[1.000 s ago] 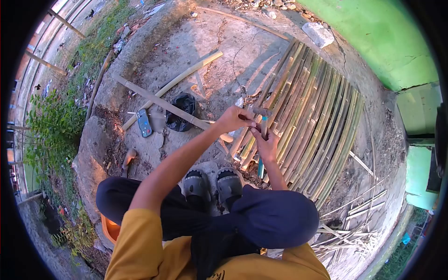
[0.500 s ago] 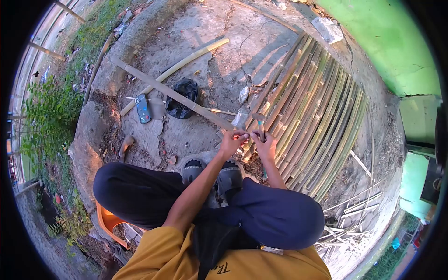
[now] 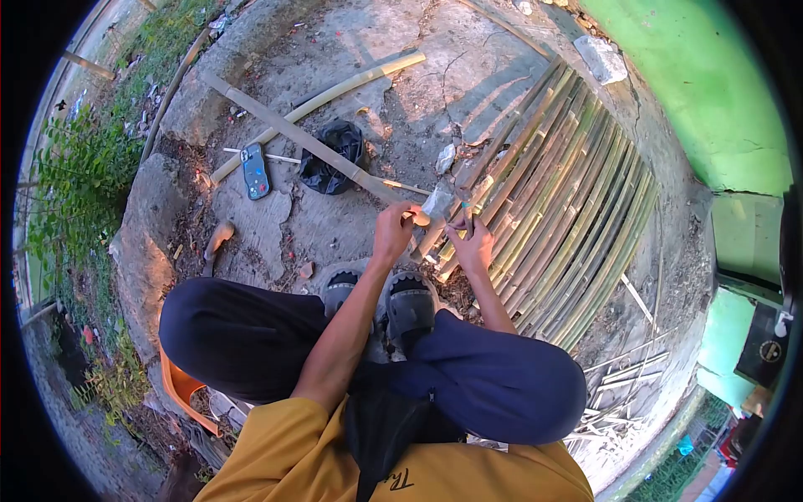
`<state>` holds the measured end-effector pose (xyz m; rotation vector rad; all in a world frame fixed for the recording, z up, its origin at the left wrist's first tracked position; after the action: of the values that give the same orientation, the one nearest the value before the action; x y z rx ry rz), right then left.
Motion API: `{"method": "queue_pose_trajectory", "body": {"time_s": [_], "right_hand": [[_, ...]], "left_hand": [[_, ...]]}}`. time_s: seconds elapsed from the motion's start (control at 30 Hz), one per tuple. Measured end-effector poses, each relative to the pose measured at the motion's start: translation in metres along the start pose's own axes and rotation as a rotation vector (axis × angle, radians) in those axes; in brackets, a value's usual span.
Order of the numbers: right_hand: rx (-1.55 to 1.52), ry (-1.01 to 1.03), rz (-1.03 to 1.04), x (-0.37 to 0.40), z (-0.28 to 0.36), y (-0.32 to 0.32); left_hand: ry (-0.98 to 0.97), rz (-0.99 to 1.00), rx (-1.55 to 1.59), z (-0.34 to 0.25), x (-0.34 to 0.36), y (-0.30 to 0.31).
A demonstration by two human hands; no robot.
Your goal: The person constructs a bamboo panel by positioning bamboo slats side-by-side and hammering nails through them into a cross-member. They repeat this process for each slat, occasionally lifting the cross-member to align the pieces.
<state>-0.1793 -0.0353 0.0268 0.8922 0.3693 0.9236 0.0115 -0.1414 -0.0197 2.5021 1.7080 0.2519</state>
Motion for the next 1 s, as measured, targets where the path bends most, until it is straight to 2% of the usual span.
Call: {"method": "queue_pose_trajectory", "body": {"time_s": [0.13,0.33,0.53,0.77,1.0], "right_hand": [[0.022,-0.011,0.014,0.002,-0.002,-0.004],[0.103,0.006,0.063,0.002,0.002,-0.010],[0.106,0.078,0.004,0.002,0.008,-0.008],[0.115,0.130,-0.010,0.004,0.013,-0.006],[0.121,0.144,0.005,0.004,0.016,-0.007]], "left_hand": [[-0.054,0.071,-0.015,-0.016,0.003,-0.009],[-0.024,0.144,0.018,-0.007,0.007,-0.025],[-0.013,0.188,-0.018,0.001,0.009,-0.032],[-0.039,0.196,-0.004,-0.003,0.011,-0.036],[0.022,0.201,-0.010,0.008,0.011,-0.038]]}}
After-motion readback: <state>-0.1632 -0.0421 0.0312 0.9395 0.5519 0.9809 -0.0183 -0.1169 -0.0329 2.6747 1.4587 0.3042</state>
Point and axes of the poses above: each hand's wrist, its own x-axis away from the middle knuckle, its own y-axis out of the back of the hand, z = x × y, the point moved 10 cm from there along -x, towards the middle knuckle, and after that the axes turned 10 degrees about x, right-handed, at the moved point
